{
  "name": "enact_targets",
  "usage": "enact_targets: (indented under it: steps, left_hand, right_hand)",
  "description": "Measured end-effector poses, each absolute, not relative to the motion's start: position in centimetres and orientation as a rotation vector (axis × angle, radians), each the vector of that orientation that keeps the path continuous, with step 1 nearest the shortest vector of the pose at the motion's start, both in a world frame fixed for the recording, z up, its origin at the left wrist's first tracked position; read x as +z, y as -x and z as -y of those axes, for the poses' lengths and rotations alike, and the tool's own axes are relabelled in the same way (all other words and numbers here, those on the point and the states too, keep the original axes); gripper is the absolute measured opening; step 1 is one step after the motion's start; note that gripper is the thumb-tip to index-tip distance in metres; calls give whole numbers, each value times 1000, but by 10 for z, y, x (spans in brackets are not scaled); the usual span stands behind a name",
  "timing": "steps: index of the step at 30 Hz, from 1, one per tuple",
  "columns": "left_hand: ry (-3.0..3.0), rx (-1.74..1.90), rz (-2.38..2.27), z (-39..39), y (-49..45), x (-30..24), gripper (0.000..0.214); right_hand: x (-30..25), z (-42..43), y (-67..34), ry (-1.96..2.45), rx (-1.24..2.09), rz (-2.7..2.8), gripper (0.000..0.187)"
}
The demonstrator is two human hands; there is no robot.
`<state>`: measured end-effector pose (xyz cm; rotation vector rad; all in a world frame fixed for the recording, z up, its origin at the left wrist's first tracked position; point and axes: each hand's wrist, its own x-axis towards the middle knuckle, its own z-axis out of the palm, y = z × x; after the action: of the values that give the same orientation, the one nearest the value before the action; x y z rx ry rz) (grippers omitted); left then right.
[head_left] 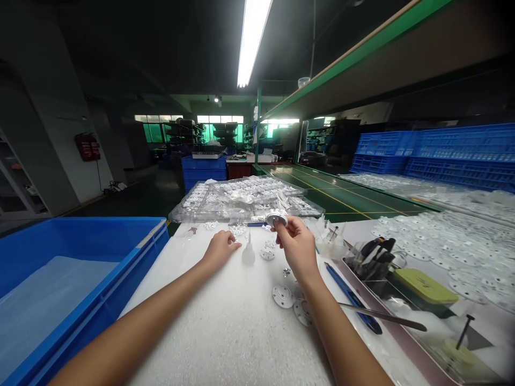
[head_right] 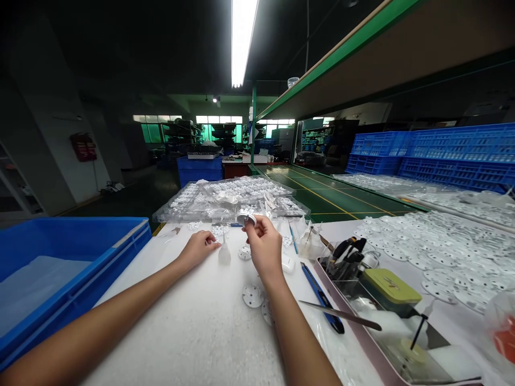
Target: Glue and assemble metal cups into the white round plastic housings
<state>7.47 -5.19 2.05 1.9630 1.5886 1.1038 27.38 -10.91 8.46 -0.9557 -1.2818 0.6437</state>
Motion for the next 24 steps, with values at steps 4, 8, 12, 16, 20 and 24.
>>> enact_targets:
  steps: [4,8,12,16,20,24]
  left_hand:
    - [-1897,1129,-1564,54,-72,21,8]
    - [-1763,1169,-1488,61,-65,25,13]
    - [-1632,1252,-1337,78,-63,51,27]
    - [-1509,1463,-1069,103,-69,89,29]
    - [-1519,1443,-833,124,-71,110,22]
    - [-1895,1224,-864,131,-65,113,16]
  right_hand:
    - [85,109,-275,985,609,1286,37]
    - [85,110,-276,1029,543,1303,31]
    - [87,119,-272,1003,307,1465,16]
    - [88,129,-265,839,148,1709,17]
    - [83,131,-261,855,-66,1942,21]
    - [80,130,-261,891,-145,2090,22]
